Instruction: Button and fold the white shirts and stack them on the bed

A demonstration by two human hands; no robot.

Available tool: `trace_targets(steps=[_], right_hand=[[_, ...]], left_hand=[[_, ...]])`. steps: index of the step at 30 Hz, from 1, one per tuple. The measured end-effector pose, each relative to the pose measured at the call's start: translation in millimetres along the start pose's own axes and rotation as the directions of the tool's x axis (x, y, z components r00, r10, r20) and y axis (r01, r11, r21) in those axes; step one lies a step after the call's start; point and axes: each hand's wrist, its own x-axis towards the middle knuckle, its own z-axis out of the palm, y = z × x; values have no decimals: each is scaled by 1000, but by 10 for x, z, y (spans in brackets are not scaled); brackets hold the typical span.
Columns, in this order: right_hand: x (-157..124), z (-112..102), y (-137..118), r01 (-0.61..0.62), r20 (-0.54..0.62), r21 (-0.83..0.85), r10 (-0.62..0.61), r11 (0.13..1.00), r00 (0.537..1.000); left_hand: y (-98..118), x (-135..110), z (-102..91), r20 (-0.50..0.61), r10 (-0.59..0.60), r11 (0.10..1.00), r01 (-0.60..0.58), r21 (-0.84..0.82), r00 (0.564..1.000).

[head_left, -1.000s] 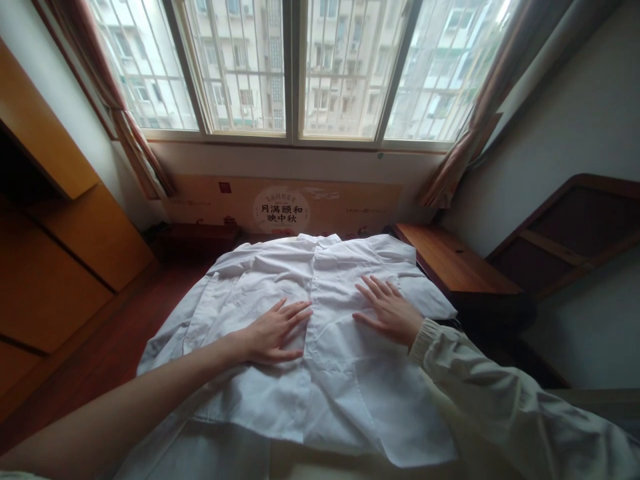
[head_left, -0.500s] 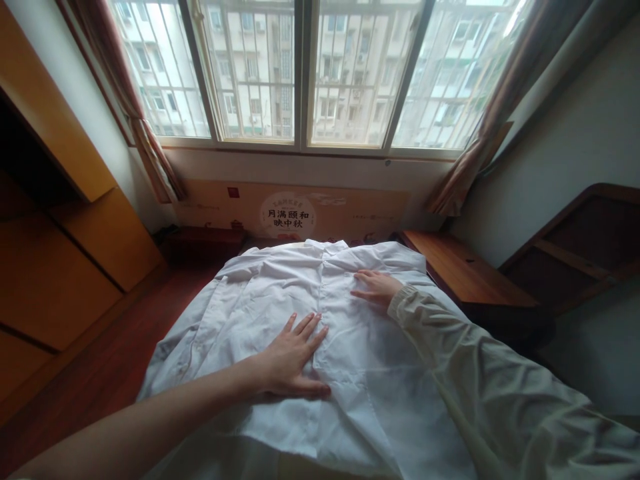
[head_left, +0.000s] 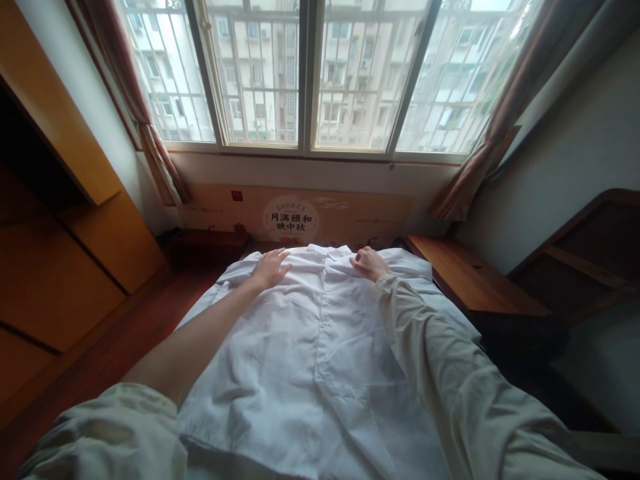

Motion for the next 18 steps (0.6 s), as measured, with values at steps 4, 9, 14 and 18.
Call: trace_targets(steps=[4,9,14,18], right_hand=[[195,88,-260,11,34,73,-13,997,999],[335,235,-411,3,118,88,-13,996,993],[426,264,-378,-11,221,38,2,999,975],[523,229,-346,-40,218,20,34,999,975]], left_hand=[[-183,225,70,138,-262,964,266,-5,955],[-224,385,65,134,-413,909,416,6,901],[-208,435,64,167,-431,900,435,13,887],[-198,434,36,130,-431,902,429,49,893]])
